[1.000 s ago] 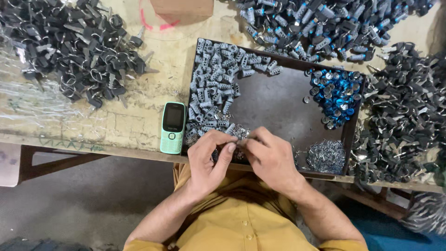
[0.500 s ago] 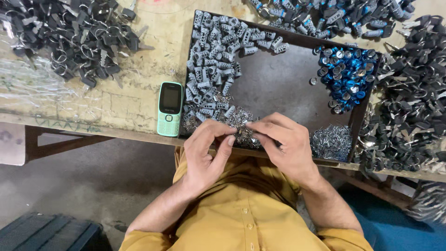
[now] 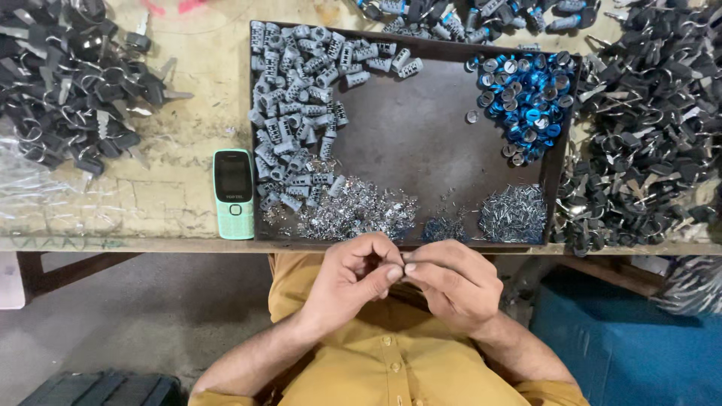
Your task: The person sits at a workbench assembling lock cylinders by hand. They pick small metal pins, springs, and blue caps from a tray, insert the pins and springs into the lock body, and press caps onto the cylinder, placing finished assemblies back on the tray.
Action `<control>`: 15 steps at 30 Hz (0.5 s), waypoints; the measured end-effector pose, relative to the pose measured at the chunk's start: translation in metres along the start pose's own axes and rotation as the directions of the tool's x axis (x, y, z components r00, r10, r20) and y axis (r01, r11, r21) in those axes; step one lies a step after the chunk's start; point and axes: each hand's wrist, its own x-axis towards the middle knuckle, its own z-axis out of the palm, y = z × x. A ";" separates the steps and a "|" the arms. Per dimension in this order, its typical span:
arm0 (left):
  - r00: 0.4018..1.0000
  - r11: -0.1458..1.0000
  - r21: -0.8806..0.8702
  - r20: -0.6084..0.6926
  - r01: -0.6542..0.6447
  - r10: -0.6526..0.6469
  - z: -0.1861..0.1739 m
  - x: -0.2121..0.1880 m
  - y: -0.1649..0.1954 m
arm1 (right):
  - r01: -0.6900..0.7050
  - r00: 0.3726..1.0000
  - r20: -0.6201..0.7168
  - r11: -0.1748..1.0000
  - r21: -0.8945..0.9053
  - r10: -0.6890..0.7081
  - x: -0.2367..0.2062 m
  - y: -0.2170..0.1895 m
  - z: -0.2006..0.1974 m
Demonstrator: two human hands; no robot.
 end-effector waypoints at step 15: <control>0.883 0.687 0.638 -0.022 -0.348 0.468 0.004 0.010 0.023 | -0.275 0.938 0.050 0.823 -0.498 0.344 0.022 0.036 -0.042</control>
